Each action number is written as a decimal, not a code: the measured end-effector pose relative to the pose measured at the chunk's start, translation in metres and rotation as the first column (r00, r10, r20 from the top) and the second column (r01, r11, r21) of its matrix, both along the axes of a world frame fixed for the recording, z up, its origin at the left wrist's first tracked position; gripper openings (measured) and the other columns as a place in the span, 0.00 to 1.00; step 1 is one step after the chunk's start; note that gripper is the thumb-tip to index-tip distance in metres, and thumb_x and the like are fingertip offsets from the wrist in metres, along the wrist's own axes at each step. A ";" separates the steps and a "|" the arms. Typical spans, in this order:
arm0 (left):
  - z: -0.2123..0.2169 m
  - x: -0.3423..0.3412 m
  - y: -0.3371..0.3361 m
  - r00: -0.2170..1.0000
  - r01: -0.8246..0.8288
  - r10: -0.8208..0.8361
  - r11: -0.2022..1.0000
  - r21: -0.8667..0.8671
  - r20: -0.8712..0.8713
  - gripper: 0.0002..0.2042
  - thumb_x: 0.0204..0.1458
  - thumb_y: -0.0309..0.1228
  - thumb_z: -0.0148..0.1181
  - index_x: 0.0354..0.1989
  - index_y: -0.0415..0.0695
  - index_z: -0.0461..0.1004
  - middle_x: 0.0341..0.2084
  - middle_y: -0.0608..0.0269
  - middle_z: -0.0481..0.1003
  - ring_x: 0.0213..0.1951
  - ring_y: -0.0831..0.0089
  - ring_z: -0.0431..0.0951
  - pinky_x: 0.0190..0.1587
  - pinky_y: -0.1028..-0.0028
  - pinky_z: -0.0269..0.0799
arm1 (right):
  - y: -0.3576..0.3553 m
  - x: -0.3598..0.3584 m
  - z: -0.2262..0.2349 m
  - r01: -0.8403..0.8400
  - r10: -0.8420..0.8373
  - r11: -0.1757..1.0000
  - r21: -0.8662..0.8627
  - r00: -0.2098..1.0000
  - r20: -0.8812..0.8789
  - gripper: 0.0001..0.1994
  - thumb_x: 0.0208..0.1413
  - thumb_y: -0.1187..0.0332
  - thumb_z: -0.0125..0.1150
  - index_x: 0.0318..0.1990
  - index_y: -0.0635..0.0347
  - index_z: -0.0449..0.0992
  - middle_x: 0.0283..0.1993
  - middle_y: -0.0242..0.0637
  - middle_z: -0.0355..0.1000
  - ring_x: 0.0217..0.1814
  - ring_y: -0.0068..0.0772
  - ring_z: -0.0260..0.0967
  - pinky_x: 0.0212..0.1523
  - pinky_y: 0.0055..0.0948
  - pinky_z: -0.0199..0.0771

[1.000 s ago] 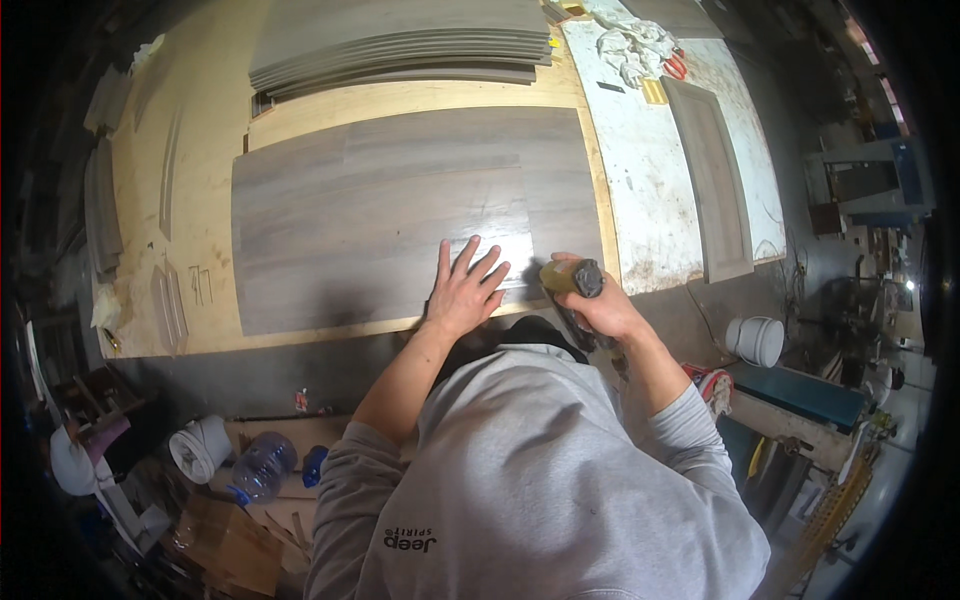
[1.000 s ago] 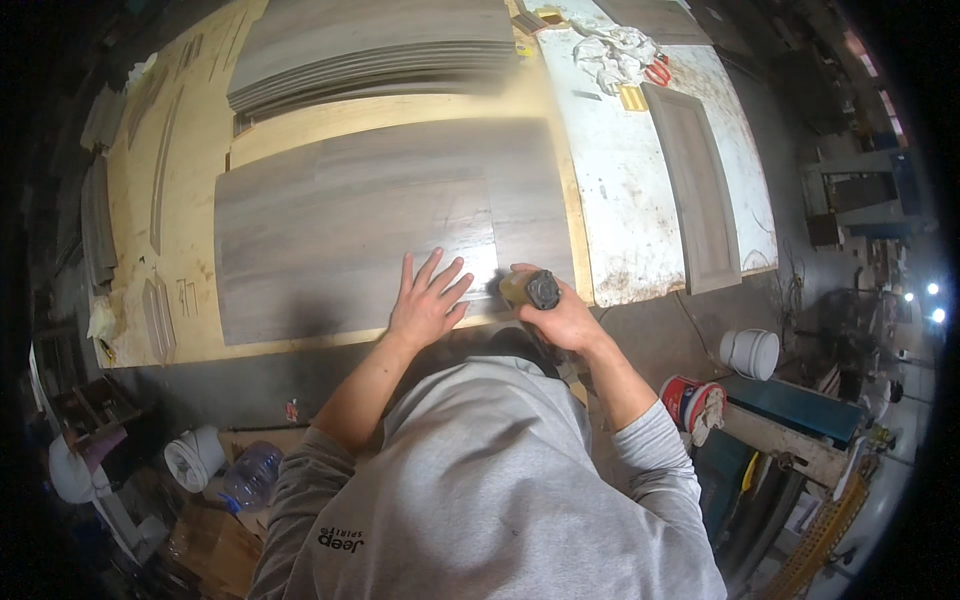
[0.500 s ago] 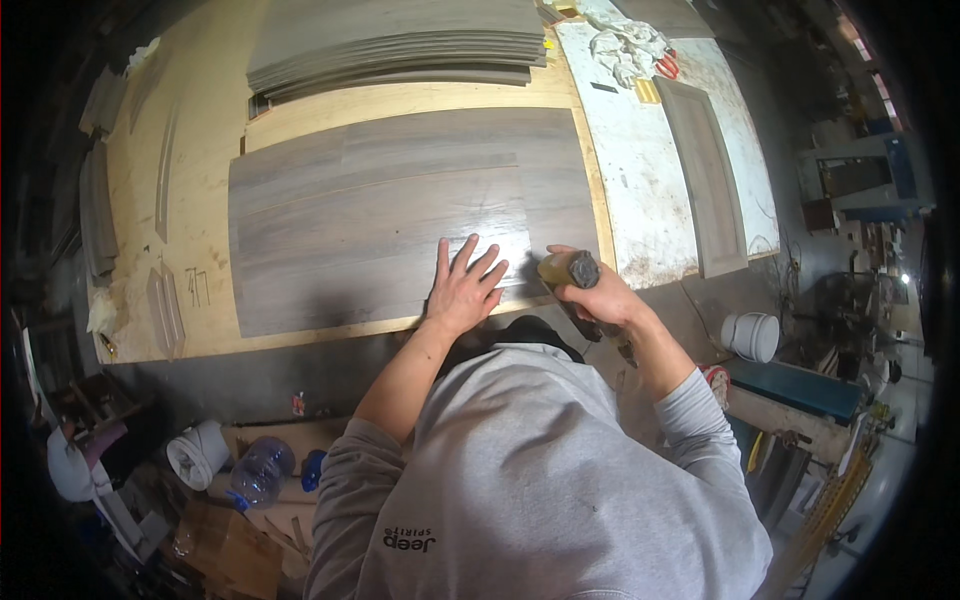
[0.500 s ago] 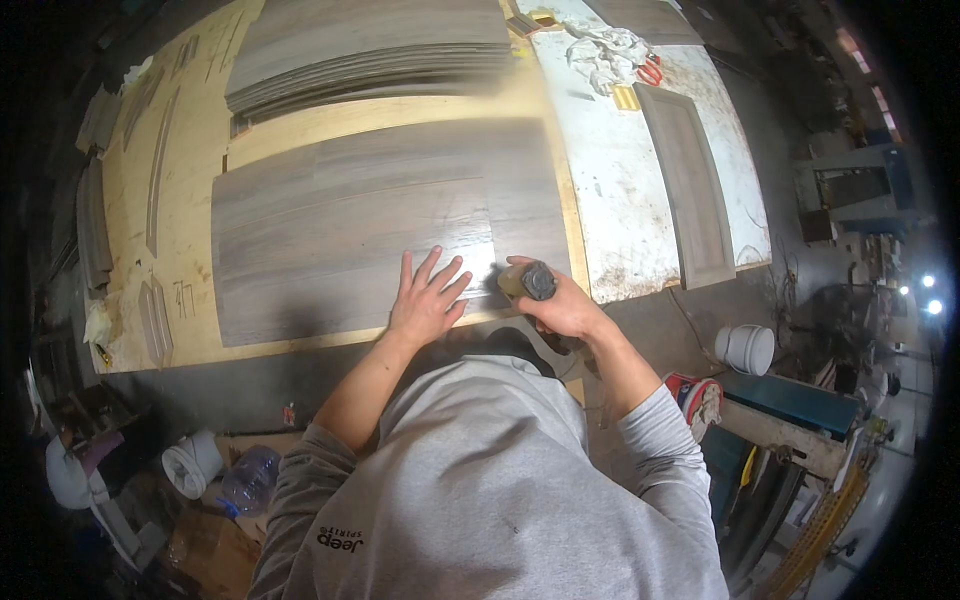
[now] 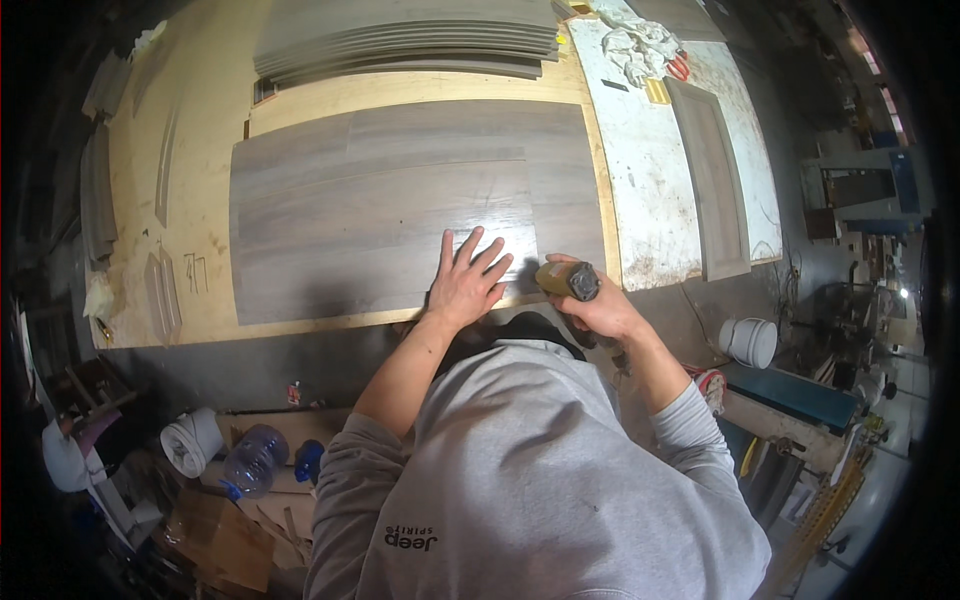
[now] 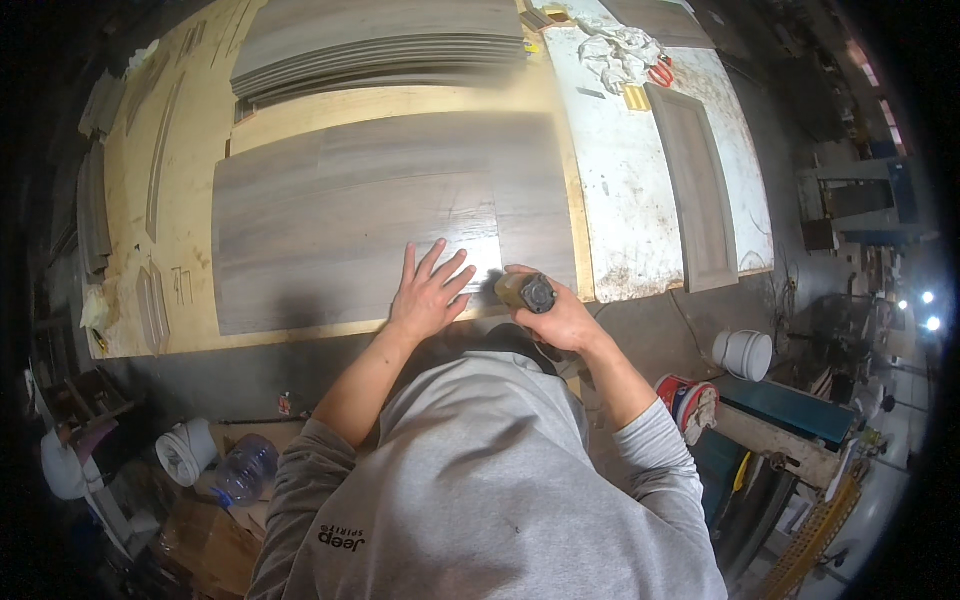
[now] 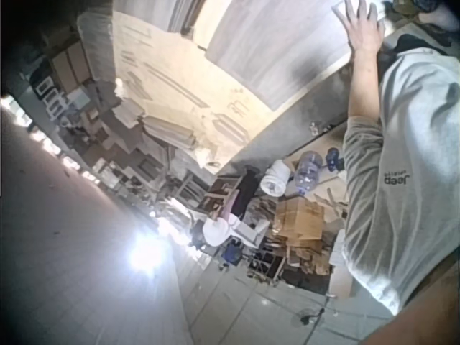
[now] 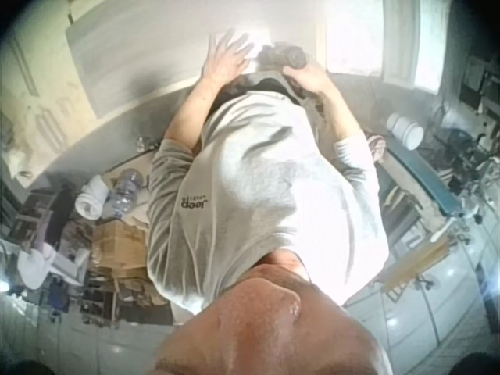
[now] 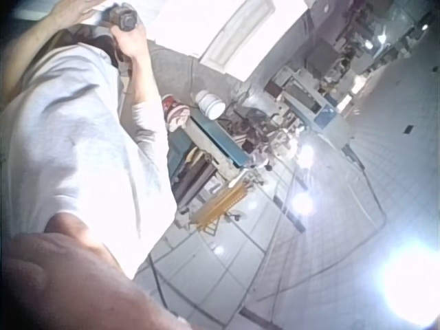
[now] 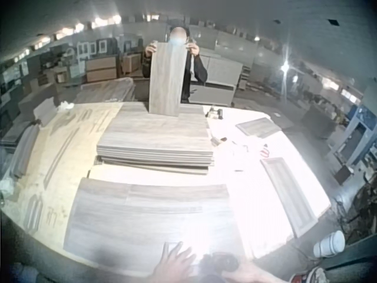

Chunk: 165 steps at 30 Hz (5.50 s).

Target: Assembling wooden panels and attaching decorative strips using a pneumatic nail gun and hammer.

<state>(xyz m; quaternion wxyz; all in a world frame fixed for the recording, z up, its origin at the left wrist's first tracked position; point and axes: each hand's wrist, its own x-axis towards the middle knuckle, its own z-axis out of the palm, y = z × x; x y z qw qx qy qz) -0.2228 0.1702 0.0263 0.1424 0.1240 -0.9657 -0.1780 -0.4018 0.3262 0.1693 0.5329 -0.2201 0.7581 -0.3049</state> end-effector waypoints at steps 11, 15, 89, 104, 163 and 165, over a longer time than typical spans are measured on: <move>0.004 0.003 -0.002 0.999 0.007 -0.006 1.000 -0.019 0.042 0.24 0.56 0.44 0.64 0.62 0.58 0.75 0.66 0.68 0.68 0.72 0.56 0.57 0.72 0.34 0.42 | 0.007 -0.024 0.009 0.171 -0.167 0.979 -0.111 0.985 0.045 0.35 0.52 0.71 0.64 0.71 0.53 0.64 0.42 0.34 0.79 0.29 0.20 0.71 0.24 0.22 0.70; 0.007 0.036 -0.020 0.997 -0.008 0.011 0.999 -0.039 0.078 0.24 0.56 0.45 0.64 0.62 0.58 0.75 0.68 0.66 0.67 0.72 0.57 0.57 0.71 0.34 0.44 | -0.011 -0.058 0.041 0.097 -0.110 0.983 -0.155 0.991 -0.079 0.33 0.52 0.69 0.64 0.69 0.54 0.68 0.31 0.30 0.73 0.20 0.20 0.63 0.22 0.23 0.65; 0.012 -0.105 -0.229 0.969 -0.095 -0.019 0.889 0.448 0.244 0.07 0.56 0.39 0.66 0.32 0.51 0.79 0.36 0.68 0.76 0.46 0.64 0.74 0.51 0.63 0.58 | -0.193 -0.037 0.001 0.795 -0.795 0.606 0.019 0.606 -0.006 0.23 0.57 0.62 0.60 0.60 0.55 0.70 0.43 0.34 0.75 0.30 0.23 0.66 0.31 0.25 0.71; 0.012 -0.101 -0.229 0.971 -0.099 -0.018 0.879 0.467 0.240 0.06 0.56 0.39 0.66 0.33 0.52 0.78 0.37 0.68 0.76 0.46 0.64 0.73 0.52 0.63 0.57 | -0.206 -0.043 0.002 0.645 -0.637 0.761 0.070 0.764 -0.100 0.34 0.51 0.66 0.63 0.69 0.52 0.67 0.36 0.33 0.76 0.22 0.23 0.65 0.25 0.25 0.70; -0.020 0.273 -0.252 0.515 -0.790 0.853 0.431 0.436 0.090 0.13 0.61 0.33 0.56 0.28 0.35 0.71 0.22 0.62 0.70 0.28 0.72 0.67 0.34 0.67 0.66 | -0.132 -0.064 0.014 0.467 -0.466 0.883 -0.047 0.884 0.033 0.13 0.54 0.65 0.64 0.44 0.62 0.77 0.28 0.31 0.73 0.23 0.23 0.68 0.21 0.25 0.66; -0.049 0.291 -0.259 0.526 -0.750 0.851 0.467 0.468 -0.006 0.11 0.59 0.33 0.59 0.34 0.35 0.75 0.20 0.68 0.69 0.26 0.75 0.69 0.32 0.70 0.68 | -0.114 -0.048 0.030 0.559 -0.574 0.802 -0.209 0.818 -0.015 0.25 0.54 0.66 0.64 0.61 0.58 0.72 0.33 0.32 0.74 0.24 0.23 0.67 0.24 0.24 0.67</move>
